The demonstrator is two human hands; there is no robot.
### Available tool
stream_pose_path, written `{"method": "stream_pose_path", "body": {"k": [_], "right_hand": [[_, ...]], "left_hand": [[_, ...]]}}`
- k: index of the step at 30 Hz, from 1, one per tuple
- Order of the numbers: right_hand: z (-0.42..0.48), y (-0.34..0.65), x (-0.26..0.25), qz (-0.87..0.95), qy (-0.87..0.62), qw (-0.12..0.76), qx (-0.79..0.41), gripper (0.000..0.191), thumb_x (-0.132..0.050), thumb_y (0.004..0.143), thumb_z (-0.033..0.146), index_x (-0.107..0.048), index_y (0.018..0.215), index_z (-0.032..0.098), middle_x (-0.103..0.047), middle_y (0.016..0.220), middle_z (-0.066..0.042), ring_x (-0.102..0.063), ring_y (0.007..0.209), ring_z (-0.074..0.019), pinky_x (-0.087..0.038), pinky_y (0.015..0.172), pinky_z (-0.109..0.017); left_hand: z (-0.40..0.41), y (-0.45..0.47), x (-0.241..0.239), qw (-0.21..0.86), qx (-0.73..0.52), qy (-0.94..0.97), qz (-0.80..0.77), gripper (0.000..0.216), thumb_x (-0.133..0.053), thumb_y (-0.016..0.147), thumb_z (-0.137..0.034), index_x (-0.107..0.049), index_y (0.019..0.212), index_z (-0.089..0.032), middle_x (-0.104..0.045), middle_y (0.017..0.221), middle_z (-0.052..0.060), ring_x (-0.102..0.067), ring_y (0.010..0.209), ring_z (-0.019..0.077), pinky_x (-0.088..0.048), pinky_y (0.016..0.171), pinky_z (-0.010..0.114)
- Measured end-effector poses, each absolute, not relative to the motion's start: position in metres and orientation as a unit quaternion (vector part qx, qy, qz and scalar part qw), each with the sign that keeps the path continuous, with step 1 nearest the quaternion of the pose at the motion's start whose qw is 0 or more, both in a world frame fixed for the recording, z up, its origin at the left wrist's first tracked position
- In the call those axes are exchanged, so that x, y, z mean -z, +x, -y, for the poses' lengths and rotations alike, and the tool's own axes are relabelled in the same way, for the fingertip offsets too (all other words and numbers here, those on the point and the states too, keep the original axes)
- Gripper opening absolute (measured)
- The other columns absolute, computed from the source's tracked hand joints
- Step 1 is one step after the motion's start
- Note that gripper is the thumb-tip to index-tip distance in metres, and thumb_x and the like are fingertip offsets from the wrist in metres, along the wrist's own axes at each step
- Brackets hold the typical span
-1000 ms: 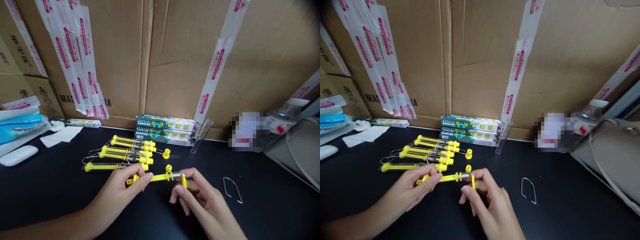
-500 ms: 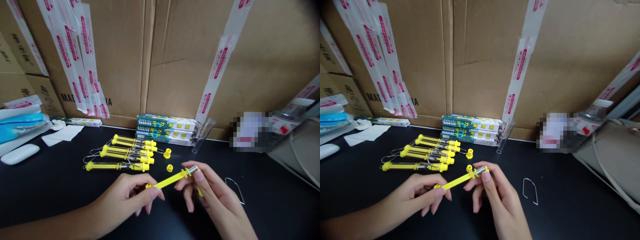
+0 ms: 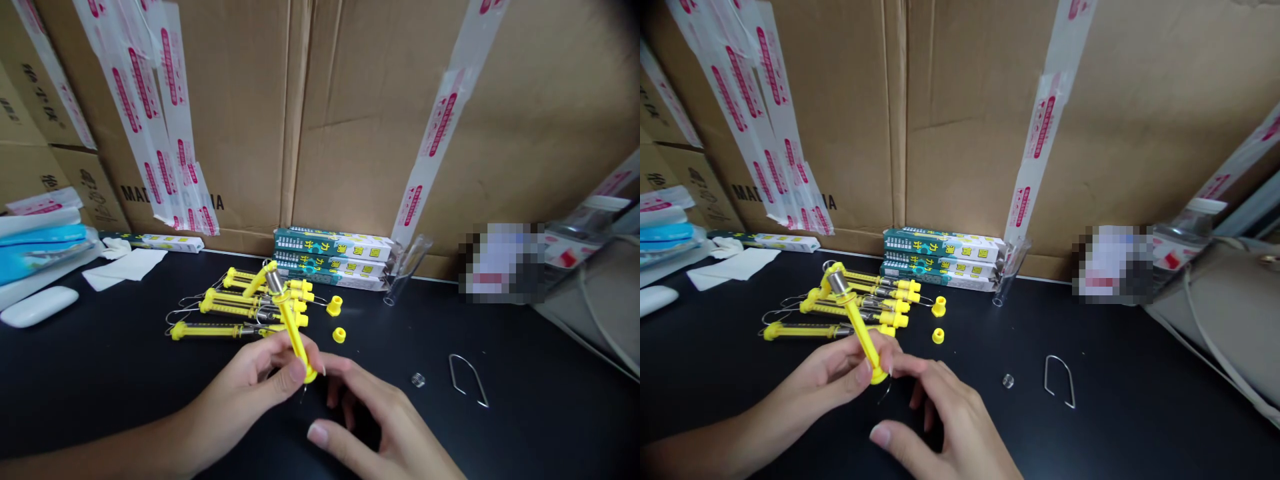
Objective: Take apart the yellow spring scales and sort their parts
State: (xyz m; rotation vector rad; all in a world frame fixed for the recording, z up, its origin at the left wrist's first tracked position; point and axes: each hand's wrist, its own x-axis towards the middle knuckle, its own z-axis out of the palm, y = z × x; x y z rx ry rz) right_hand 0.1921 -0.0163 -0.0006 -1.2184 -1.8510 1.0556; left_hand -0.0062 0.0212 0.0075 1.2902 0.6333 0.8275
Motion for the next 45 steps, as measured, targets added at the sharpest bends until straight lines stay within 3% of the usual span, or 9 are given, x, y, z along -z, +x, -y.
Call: {"method": "stream_pose_path", "body": {"k": [4, 8, 12, 17, 19, 22, 28, 36, 45], "right_hand": [[0.016, 0.187, 0.0, 0.728, -0.452, 0.336, -0.393, 0.029, -0.07, 0.088, 0.04, -0.073, 0.112, 0.023, -0.069, 0.108, -0.008, -0.064, 0.087, -0.0223, -0.053, 0.073, -0.03], [0.016, 0.187, 0.0, 0.728, -0.441, 0.345, -0.395, 0.018, -0.063, 0.094, 0.034, -0.073, 0.085, 0.022, -0.07, 0.098, -0.006, -0.066, 0.089, -0.0215, -0.052, 0.079, -0.03], [0.017, 0.19, 0.001, 0.691, -0.468, 0.356, -0.42, 0.018, -0.068, 0.09, 0.036, -0.072, 0.079, 0.022, -0.072, 0.087, -0.003, -0.067, 0.082, -0.0205, -0.051, 0.077, -0.029], [0.018, 0.194, 0.008, 0.565, -0.488, 0.38, -0.546, 0.027, -0.069, 0.089, 0.046, -0.071, 0.094, 0.02, -0.07, 0.072, -0.001, -0.061, 0.055, -0.0114, -0.047, 0.049, -0.019], [0.017, 0.195, 0.01, 0.534, -0.478, 0.399, -0.572, 0.033, -0.071, 0.087, 0.049, -0.069, 0.101, 0.019, -0.07, 0.072, 0.0, -0.059, 0.051, -0.0094, -0.045, 0.046, -0.017], [0.016, 0.196, 0.009, 0.513, -0.466, 0.415, -0.59, 0.038, -0.074, 0.084, 0.05, -0.067, 0.104, 0.018, -0.072, 0.074, -0.001, -0.061, 0.052, -0.0101, -0.048, 0.048, -0.019], [0.013, 0.197, 0.006, 0.545, -0.472, 0.4, -0.566, 0.033, -0.07, 0.089, 0.047, -0.071, 0.079, 0.016, -0.073, 0.069, -0.003, -0.066, 0.056, -0.013, -0.053, 0.057, -0.023], [0.017, 0.191, 0.01, 0.568, -0.478, 0.379, -0.553, 0.031, -0.073, 0.084, 0.043, -0.073, 0.067, 0.017, -0.069, 0.065, -0.002, -0.056, 0.054, -0.012, -0.044, 0.053, -0.022], [0.021, 0.187, 0.01, 0.584, -0.466, 0.38, -0.544, 0.029, -0.07, 0.086, 0.039, -0.072, 0.066, 0.018, -0.073, 0.074, -0.005, -0.058, 0.06, -0.0148, -0.045, 0.055, -0.023]], "left_hand": [[-0.017, -0.006, -0.009, 0.714, -0.342, 0.548, -0.27, 0.03, -0.065, 0.093, -0.051, -0.068, 0.102, -0.023, -0.072, 0.11, 0.004, -0.063, 0.113, 0.0233, -0.041, 0.104, 0.036], [-0.017, -0.005, -0.01, 0.706, -0.338, 0.552, -0.286, 0.032, -0.063, 0.093, -0.053, -0.067, 0.097, -0.021, -0.07, 0.104, 0.003, -0.065, 0.089, 0.0186, -0.048, 0.087, 0.032], [-0.021, -0.004, -0.011, 0.662, -0.36, 0.577, -0.316, 0.036, -0.062, 0.093, -0.055, -0.067, 0.096, -0.02, -0.071, 0.098, 0.003, -0.062, 0.094, 0.0188, -0.044, 0.084, 0.03], [-0.027, -0.005, -0.006, 0.684, -0.396, 0.53, -0.306, 0.043, -0.08, 0.079, -0.052, -0.058, 0.094, -0.019, -0.073, 0.086, 0.002, -0.063, 0.079, 0.0147, -0.044, 0.071, 0.026], [-0.027, -0.006, -0.003, 0.707, -0.39, 0.513, -0.292, 0.048, -0.09, 0.07, -0.038, -0.055, 0.096, -0.019, -0.073, 0.085, 0.0, -0.065, 0.079, 0.0138, -0.046, 0.074, 0.026], [-0.028, -0.006, 0.0, 0.711, -0.39, 0.509, -0.289, 0.04, -0.087, 0.076, -0.028, -0.053, 0.094, -0.019, -0.074, 0.081, -0.001, -0.067, 0.075, 0.0125, -0.049, 0.075, 0.026], [-0.03, -0.008, 0.003, 0.702, -0.403, 0.516, -0.279, 0.037, -0.085, 0.079, -0.033, -0.053, 0.094, -0.02, -0.076, 0.082, -0.001, -0.071, 0.08, 0.0146, -0.052, 0.079, 0.027], [-0.021, -0.004, -0.001, 0.746, -0.326, 0.51, -0.277, 0.036, -0.084, 0.08, -0.038, -0.054, 0.091, -0.021, -0.068, 0.132, 0.011, -0.065, 0.121, 0.026, -0.047, 0.103, 0.041], [-0.017, 0.002, -0.005, 0.722, -0.301, 0.553, -0.287, 0.051, -0.079, 0.076, -0.058, -0.047, 0.091, -0.021, -0.074, 0.099, 0.008, -0.069, 0.088, 0.0204, -0.049, 0.08, 0.032]]}}
